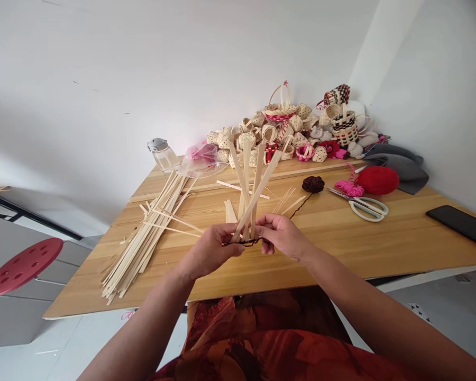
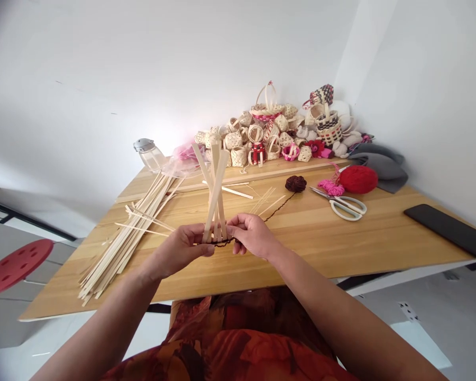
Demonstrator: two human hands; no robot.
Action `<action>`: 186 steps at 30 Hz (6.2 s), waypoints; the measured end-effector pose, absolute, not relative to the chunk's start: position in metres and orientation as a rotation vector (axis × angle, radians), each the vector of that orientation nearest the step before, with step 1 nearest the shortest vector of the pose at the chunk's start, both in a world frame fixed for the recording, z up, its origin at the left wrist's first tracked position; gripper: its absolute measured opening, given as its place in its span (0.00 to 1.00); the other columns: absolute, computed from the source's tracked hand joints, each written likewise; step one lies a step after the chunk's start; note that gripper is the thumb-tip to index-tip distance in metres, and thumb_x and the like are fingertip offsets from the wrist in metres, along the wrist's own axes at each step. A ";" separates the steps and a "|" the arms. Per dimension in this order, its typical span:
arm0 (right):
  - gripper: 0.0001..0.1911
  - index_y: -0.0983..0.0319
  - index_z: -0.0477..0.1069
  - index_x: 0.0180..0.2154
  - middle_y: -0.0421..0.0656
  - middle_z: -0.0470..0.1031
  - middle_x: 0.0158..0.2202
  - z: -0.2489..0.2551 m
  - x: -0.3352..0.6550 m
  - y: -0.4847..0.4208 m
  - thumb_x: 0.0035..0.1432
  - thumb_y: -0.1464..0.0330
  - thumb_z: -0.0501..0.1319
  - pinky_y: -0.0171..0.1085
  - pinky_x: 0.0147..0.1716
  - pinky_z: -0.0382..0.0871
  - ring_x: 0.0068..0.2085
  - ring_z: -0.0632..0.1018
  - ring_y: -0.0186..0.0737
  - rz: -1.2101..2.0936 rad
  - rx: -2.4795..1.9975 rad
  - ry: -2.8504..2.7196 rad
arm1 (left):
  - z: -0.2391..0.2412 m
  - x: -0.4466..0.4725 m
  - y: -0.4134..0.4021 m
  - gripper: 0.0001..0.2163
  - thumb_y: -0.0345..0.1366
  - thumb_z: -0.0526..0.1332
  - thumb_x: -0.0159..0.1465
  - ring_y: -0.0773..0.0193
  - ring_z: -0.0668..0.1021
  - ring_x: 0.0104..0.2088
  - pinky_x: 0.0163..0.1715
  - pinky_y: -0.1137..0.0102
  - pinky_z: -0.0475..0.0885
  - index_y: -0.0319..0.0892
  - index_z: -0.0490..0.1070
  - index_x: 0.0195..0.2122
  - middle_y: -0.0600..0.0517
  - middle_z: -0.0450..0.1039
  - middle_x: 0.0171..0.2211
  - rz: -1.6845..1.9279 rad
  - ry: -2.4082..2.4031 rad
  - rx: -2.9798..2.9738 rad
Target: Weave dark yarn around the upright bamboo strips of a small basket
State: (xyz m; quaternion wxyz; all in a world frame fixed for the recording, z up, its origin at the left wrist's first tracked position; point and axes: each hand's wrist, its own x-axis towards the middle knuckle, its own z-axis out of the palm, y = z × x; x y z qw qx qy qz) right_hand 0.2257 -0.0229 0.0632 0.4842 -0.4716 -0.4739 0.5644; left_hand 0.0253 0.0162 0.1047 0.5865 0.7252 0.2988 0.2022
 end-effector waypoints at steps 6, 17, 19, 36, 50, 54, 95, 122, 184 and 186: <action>0.19 0.63 0.74 0.38 0.41 0.78 0.32 0.064 0.227 -0.027 0.57 0.53 0.64 0.29 0.18 0.68 0.21 0.75 0.29 1.254 -1.222 -1.263 | 0.103 0.027 0.012 0.17 0.36 0.59 0.63 0.60 0.79 0.38 0.27 0.72 0.78 0.49 0.78 0.52 0.52 0.80 0.38 0.471 0.886 1.787; 0.13 0.61 0.77 0.36 0.40 0.76 0.26 0.068 0.230 -0.032 0.62 0.58 0.59 0.31 0.21 0.67 0.23 0.75 0.33 1.046 -1.334 -1.375 | 0.084 0.032 0.007 0.17 0.34 0.55 0.66 0.56 0.81 0.44 0.38 0.64 0.80 0.48 0.78 0.52 0.52 0.81 0.43 0.635 0.893 1.816; 0.13 0.60 0.76 0.35 0.40 0.77 0.29 0.064 0.227 -0.031 0.62 0.59 0.60 0.31 0.21 0.67 0.23 0.75 0.33 1.076 -1.321 -1.371 | 0.080 0.032 0.007 0.16 0.37 0.56 0.66 0.55 0.81 0.46 0.40 0.64 0.80 0.47 0.78 0.52 0.51 0.81 0.43 0.636 0.894 1.739; 0.13 0.59 0.72 0.31 0.38 0.75 0.25 0.046 0.218 -0.023 0.58 0.56 0.64 0.33 0.19 0.64 0.21 0.72 0.34 1.066 -1.288 -1.287 | 0.076 0.025 0.002 0.21 0.36 0.62 0.65 0.50 0.76 0.56 0.53 0.55 0.75 0.51 0.72 0.59 0.46 0.76 0.54 0.674 0.811 1.826; 0.10 0.59 0.78 0.39 0.43 0.81 0.35 0.054 0.235 -0.034 0.61 0.62 0.62 0.38 0.32 0.68 0.31 0.78 0.41 0.845 -1.490 -1.682 | 0.074 0.028 0.006 0.27 0.29 0.57 0.66 0.54 0.67 0.66 0.66 0.56 0.61 0.48 0.61 0.67 0.48 0.66 0.65 0.823 0.849 2.138; 0.09 0.58 0.78 0.30 0.40 0.80 0.29 0.068 0.245 -0.045 0.61 0.64 0.62 0.38 0.31 0.65 0.30 0.77 0.41 0.832 -1.526 -1.893 | 0.066 0.019 0.020 0.36 0.37 0.63 0.64 0.52 0.57 0.70 0.69 0.55 0.56 0.46 0.50 0.71 0.44 0.54 0.70 0.743 0.952 2.336; 0.17 0.59 0.80 0.33 0.39 0.75 0.23 0.047 0.315 -0.023 0.58 0.54 0.61 0.36 0.27 0.63 0.25 0.72 0.37 0.545 -1.768 -1.660 | 0.068 -0.005 0.033 0.19 0.49 0.67 0.59 0.50 0.79 0.52 0.34 0.67 0.82 0.46 0.80 0.49 0.48 0.79 0.52 0.736 0.965 1.451; 0.12 0.58 0.64 0.28 0.38 0.72 0.24 0.059 0.209 -0.027 0.58 0.62 0.63 0.33 0.22 0.62 0.23 0.69 0.34 1.028 -1.348 -1.414 | 0.090 -0.007 0.036 0.12 0.41 0.66 0.62 0.56 0.81 0.46 0.37 0.69 0.79 0.43 0.82 0.43 0.47 0.80 0.50 0.707 0.757 1.655; 0.11 0.61 0.78 0.39 0.36 0.69 0.22 0.030 0.223 -0.042 0.62 0.62 0.61 0.33 0.22 0.53 0.22 0.62 0.31 0.891 -1.340 -1.633 | 0.032 0.014 0.034 0.07 0.39 0.70 0.54 0.62 0.80 0.27 0.29 0.70 0.75 0.39 0.82 0.29 0.50 0.81 0.25 0.803 0.984 1.646; 0.12 0.60 0.79 0.44 0.36 0.71 0.23 0.033 0.222 -0.043 0.62 0.63 0.62 0.33 0.23 0.56 0.22 0.64 0.31 0.801 -1.321 -1.666 | 0.035 0.013 0.036 0.07 0.39 0.71 0.53 0.63 0.79 0.26 0.28 0.71 0.74 0.39 0.81 0.28 0.51 0.80 0.24 0.822 0.974 1.643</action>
